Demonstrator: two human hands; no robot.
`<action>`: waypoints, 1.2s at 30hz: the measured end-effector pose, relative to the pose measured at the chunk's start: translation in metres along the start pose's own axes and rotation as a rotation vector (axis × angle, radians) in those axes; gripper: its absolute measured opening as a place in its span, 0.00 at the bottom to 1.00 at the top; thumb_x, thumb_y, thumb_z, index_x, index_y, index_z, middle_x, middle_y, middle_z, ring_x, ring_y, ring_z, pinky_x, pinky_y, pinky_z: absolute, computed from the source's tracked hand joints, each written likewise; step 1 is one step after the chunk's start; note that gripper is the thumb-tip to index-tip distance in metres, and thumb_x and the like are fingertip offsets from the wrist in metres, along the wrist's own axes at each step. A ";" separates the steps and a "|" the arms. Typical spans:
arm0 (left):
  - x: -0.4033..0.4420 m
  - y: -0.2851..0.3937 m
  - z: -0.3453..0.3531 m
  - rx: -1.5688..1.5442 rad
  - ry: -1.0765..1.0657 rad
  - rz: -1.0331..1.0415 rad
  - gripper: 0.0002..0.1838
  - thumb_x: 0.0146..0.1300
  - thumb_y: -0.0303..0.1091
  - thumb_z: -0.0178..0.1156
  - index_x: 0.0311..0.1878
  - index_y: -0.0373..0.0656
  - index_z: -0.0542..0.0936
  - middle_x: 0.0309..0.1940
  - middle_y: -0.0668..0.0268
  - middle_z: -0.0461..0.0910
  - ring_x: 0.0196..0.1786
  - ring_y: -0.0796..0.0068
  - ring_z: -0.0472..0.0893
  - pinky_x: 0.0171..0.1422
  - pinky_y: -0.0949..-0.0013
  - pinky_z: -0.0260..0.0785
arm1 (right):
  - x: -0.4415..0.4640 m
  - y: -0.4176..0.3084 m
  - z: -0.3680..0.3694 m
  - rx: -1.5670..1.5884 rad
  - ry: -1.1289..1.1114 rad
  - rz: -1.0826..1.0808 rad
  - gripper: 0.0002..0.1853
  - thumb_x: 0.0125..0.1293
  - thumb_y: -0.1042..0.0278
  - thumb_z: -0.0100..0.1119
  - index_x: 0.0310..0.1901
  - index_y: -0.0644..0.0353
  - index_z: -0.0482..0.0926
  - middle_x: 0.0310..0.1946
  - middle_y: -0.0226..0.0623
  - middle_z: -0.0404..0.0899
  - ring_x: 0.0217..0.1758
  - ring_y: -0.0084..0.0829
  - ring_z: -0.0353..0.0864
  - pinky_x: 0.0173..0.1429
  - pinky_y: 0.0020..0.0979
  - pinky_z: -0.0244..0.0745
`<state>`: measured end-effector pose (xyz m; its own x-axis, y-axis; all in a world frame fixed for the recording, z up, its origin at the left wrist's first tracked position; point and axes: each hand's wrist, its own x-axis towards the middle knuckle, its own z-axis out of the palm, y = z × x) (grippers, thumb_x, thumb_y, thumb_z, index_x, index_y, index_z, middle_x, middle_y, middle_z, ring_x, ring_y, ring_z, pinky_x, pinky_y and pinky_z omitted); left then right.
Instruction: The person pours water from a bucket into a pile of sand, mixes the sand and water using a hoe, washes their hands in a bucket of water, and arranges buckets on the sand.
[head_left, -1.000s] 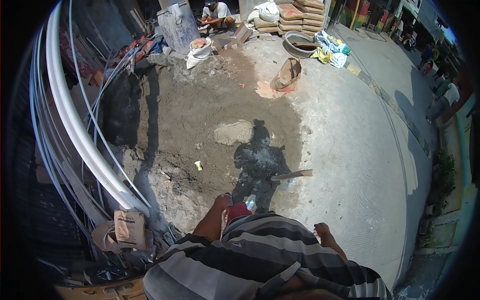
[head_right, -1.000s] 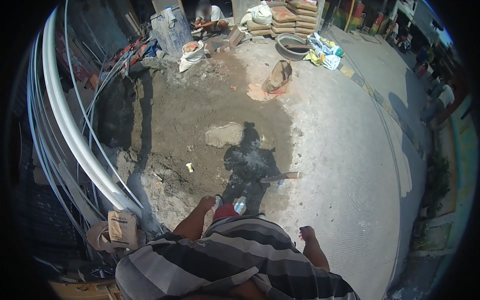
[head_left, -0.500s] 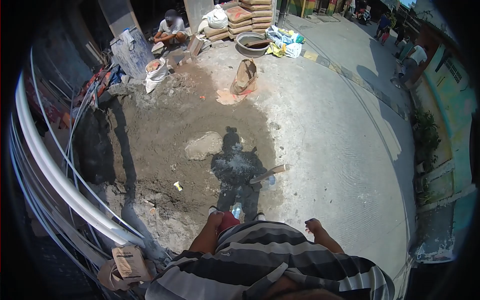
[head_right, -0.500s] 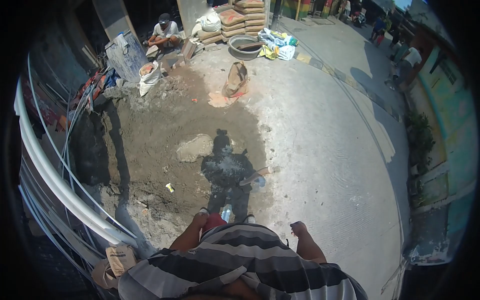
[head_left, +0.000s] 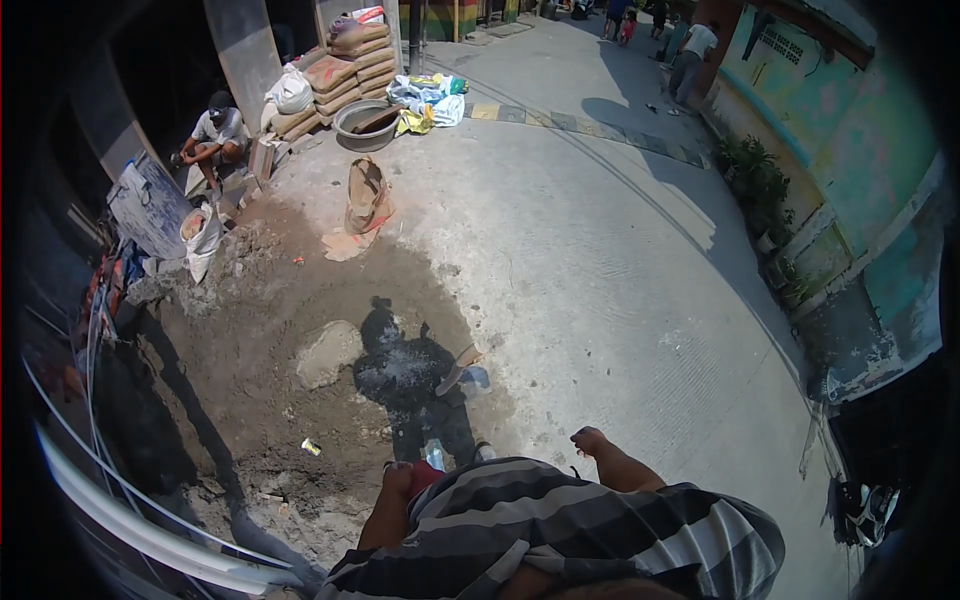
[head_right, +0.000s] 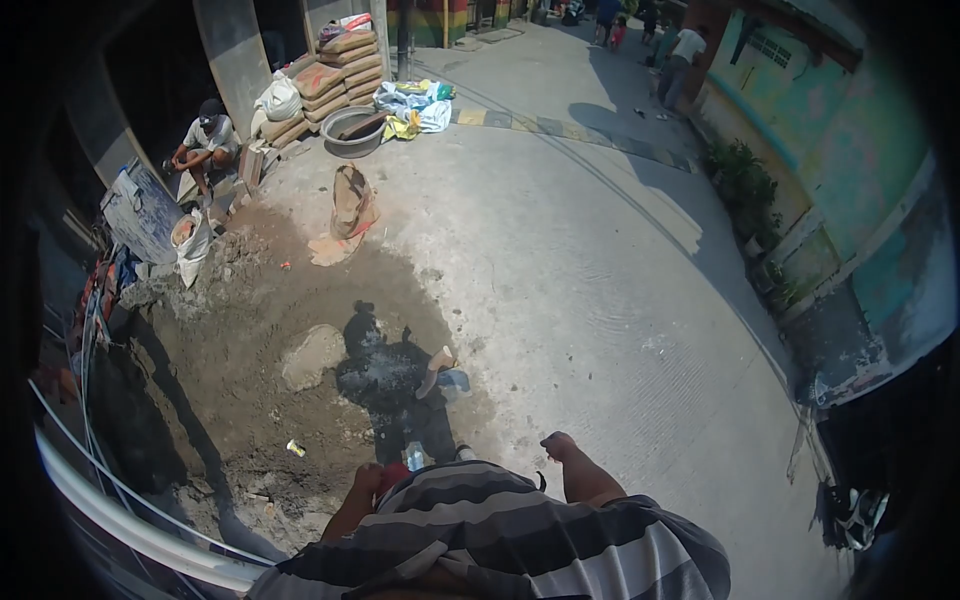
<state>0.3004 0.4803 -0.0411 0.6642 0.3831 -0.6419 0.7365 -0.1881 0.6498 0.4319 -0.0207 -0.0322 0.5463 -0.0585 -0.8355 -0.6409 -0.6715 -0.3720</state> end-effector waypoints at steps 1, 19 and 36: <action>0.005 0.003 0.000 -0.006 0.000 -0.020 0.17 0.59 0.38 0.56 0.41 0.32 0.79 0.34 0.59 0.81 0.37 0.70 0.80 0.40 0.65 0.73 | 0.001 0.002 0.000 0.010 0.002 -0.017 0.17 0.61 0.59 0.58 0.43 0.65 0.80 0.29 0.38 0.82 0.23 0.30 0.81 0.26 0.33 0.75; -0.027 0.019 -0.008 0.002 0.024 -0.040 0.18 0.60 0.40 0.58 0.47 0.36 0.79 0.38 0.56 0.82 0.39 0.69 0.82 0.43 0.66 0.73 | 0.002 0.007 -0.013 0.107 0.024 -0.008 0.19 0.60 0.61 0.58 0.47 0.65 0.75 0.32 0.41 0.81 0.25 0.32 0.81 0.26 0.34 0.75; -0.061 -0.079 -0.027 -0.120 0.224 -0.186 0.20 0.59 0.46 0.58 0.45 0.38 0.82 0.40 0.54 0.84 0.45 0.60 0.83 0.51 0.62 0.72 | -0.028 -0.277 -0.028 0.337 -0.050 -0.511 0.32 0.61 0.45 0.57 0.62 0.52 0.64 0.59 0.43 0.68 0.59 0.42 0.71 0.58 0.45 0.68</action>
<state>0.1984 0.4967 -0.0423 0.4648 0.5929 -0.6576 0.8135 0.0073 0.5815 0.6091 0.1460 0.1057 0.8087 0.2490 -0.5329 -0.4445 -0.3346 -0.8309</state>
